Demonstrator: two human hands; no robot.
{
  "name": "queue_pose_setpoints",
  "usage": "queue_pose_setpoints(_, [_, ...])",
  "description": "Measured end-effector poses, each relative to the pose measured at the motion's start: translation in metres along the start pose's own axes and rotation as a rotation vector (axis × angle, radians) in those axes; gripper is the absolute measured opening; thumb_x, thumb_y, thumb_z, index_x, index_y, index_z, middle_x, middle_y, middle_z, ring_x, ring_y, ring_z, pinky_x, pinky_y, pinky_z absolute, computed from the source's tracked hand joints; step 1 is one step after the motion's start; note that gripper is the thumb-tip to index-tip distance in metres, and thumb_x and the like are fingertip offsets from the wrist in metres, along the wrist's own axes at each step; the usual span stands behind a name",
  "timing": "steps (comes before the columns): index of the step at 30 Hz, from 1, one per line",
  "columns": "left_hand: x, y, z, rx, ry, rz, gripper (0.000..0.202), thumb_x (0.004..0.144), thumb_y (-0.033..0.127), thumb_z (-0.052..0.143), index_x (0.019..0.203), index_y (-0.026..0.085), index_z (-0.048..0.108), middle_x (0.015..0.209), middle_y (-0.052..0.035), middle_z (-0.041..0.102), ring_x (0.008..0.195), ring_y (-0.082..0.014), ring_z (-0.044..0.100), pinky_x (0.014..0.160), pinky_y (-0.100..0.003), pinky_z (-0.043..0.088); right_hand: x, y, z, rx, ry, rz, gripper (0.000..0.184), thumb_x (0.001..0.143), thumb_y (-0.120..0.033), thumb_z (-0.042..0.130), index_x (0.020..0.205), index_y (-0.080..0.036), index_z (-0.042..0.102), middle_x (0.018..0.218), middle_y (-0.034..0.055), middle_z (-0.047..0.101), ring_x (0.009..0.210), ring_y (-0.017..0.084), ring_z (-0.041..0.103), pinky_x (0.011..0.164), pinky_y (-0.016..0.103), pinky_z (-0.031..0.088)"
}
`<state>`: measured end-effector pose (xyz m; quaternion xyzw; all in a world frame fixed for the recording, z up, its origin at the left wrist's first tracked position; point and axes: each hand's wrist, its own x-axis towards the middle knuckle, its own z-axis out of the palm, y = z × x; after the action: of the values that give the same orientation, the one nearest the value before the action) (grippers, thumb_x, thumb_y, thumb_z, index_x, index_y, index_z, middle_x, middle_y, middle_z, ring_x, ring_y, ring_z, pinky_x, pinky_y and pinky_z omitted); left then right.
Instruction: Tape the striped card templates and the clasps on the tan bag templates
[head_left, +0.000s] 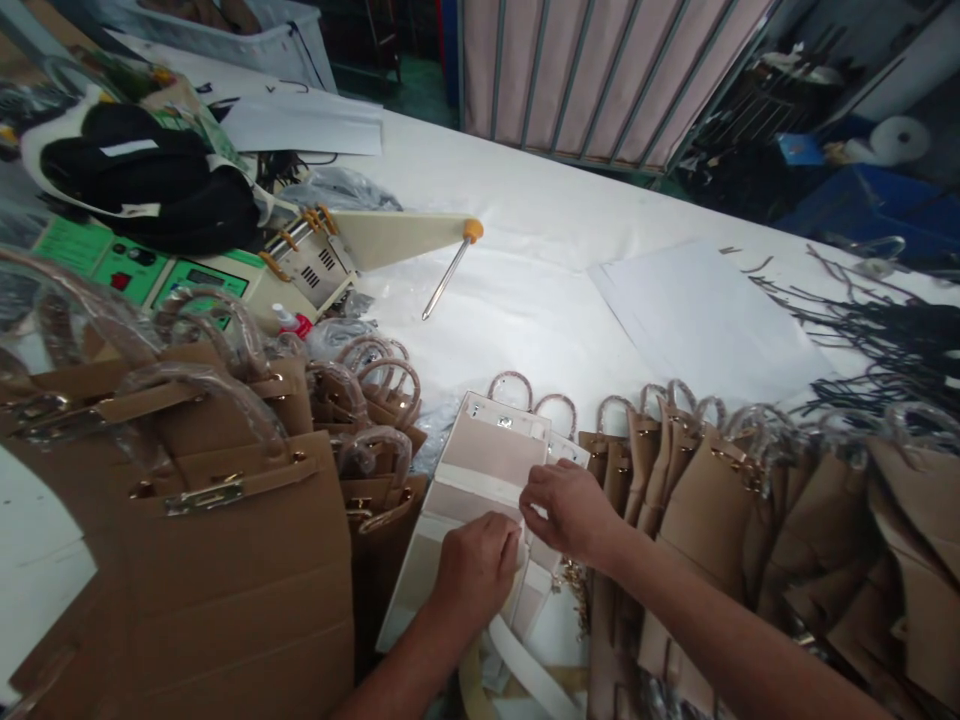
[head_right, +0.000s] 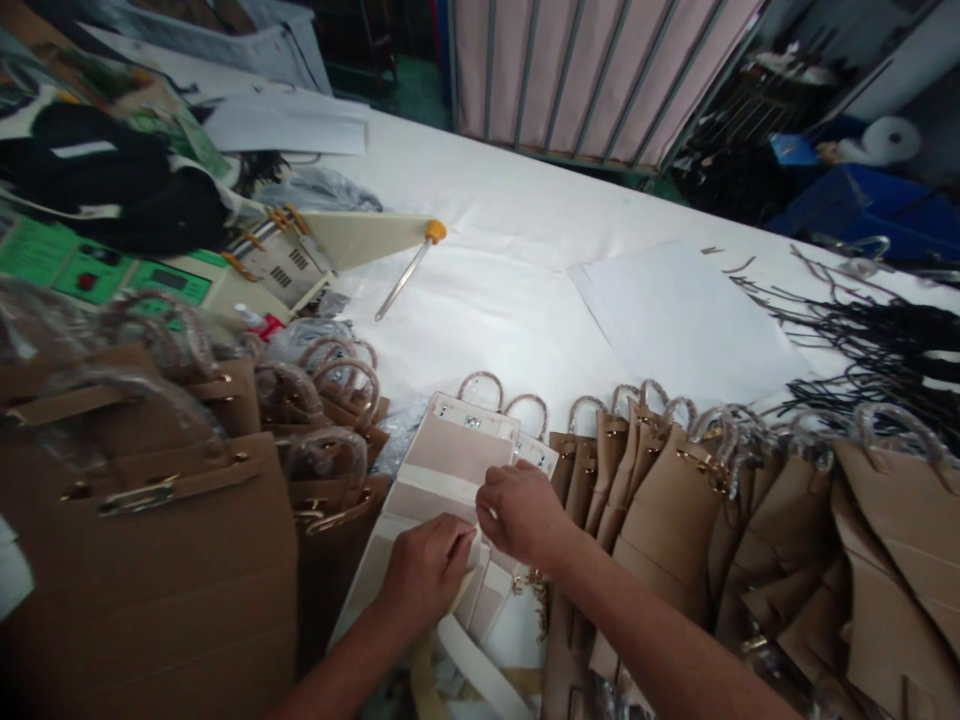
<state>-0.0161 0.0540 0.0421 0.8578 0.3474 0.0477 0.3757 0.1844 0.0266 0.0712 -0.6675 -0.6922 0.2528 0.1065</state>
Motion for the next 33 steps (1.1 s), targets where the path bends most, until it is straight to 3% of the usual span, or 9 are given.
queue_pose_setpoints(4, [0.000,-0.010,0.018,-0.258,0.022,-0.130,0.021,0.095,0.026,0.051,0.084,0.022,0.068,0.081,-0.0017,0.071,0.076,-0.0182,0.065,0.071,-0.029,0.040,0.040,0.035,0.010,0.368,0.197,0.299,0.020,0.088,-0.031,0.059,0.078,-0.022,0.073,0.081,0.0015,0.070,0.076,0.017,0.062,0.073,0.029,0.042])
queue_pose_setpoints(7, [0.001,-0.021,0.028,-0.420,0.036,-0.265,0.019,0.092,0.028,0.055,0.083,0.021,0.070,0.079,-0.0018,0.071,0.076,-0.0183,0.064,0.071,-0.028,0.040,0.074,0.052,0.017,0.553,0.224,0.381,0.021,0.087,-0.037,0.062,0.080,-0.021,0.074,0.077,0.0000,0.069,0.072,0.017,0.061,0.067,0.027,0.042])
queue_pose_setpoints(13, [0.010,-0.038,0.032,-0.553,0.030,-0.343,0.024,0.093,0.037,0.054,0.080,0.020,0.066,0.066,0.0027,0.064,0.063,-0.0146,0.058,0.062,-0.025,0.040,0.106,0.052,0.045,0.274,0.344,0.426,0.017,0.088,-0.033,0.062,0.083,-0.027,0.077,0.082,-0.0002,0.068,0.077,0.016,0.060,0.068,0.028,0.038])
queue_pose_setpoints(16, [0.012,-0.039,0.033,-0.591,0.029,-0.366,0.023,0.092,0.037,0.055,0.079,0.020,0.066,0.067,0.0026,0.064,0.065,-0.0147,0.058,0.063,-0.024,0.041,0.106,0.049,0.059,0.177,0.451,0.409,0.017,0.090,-0.034,0.062,0.098,-0.027,0.075,0.084,0.0004,0.068,0.083,0.017,0.060,0.073,0.028,0.040])
queue_pose_setpoints(20, [0.012,-0.036,0.033,-0.659,0.030,-0.386,0.022,0.090,0.037,0.057,0.078,0.020,0.065,0.066,0.0031,0.061,0.064,-0.0147,0.056,0.062,-0.024,0.040,0.106,0.049,0.071,0.167,0.534,0.492,0.039,0.094,-0.034,0.056,0.132,-0.025,0.062,0.093,0.0017,0.068,0.084,0.018,0.059,0.078,0.029,0.042])
queue_pose_setpoints(24, [0.012,-0.035,0.031,-0.700,0.034,-0.384,0.022,0.090,0.037,0.057,0.078,0.020,0.064,0.065,0.0041,0.059,0.060,-0.0140,0.055,0.060,-0.025,0.040,0.110,0.055,0.071,0.196,0.534,0.487,0.033,0.097,-0.032,0.047,0.122,-0.025,0.068,0.103,0.0046,0.066,0.089,0.018,0.059,0.080,0.030,0.043])
queue_pose_setpoints(28, [0.013,-0.034,0.028,-0.774,0.033,-0.360,0.019,0.087,0.035,0.060,0.078,0.019,0.063,0.064,0.0044,0.059,0.061,-0.0138,0.056,0.061,-0.025,0.041,0.101,0.054,0.053,0.349,0.628,0.447,0.036,0.094,-0.032,0.048,0.122,-0.018,0.067,0.094,0.0050,0.064,0.084,0.019,0.058,0.083,0.032,0.047])
queue_pose_setpoints(31, [0.011,-0.030,0.023,-0.860,0.031,-0.326,0.012,0.079,0.029,0.065,0.082,0.017,0.062,0.072,0.0027,0.063,0.069,-0.0145,0.059,0.066,-0.025,0.044,0.068,0.038,0.035,0.470,0.698,0.426,0.039,0.093,-0.038,0.052,0.120,-0.015,0.068,0.089,0.0049,0.064,0.079,0.019,0.057,0.081,0.033,0.048])
queue_pose_setpoints(33, [0.007,-0.023,0.019,-0.903,0.041,-0.306,0.013,0.075,0.026,0.067,0.082,0.017,0.061,0.076,0.0022,0.064,0.072,-0.0146,0.060,0.069,-0.026,0.045,0.034,0.019,0.030,0.597,0.636,0.422,0.039,0.092,-0.044,0.056,0.115,-0.017,0.070,0.087,0.0040,0.066,0.077,0.018,0.058,0.078,0.033,0.049])
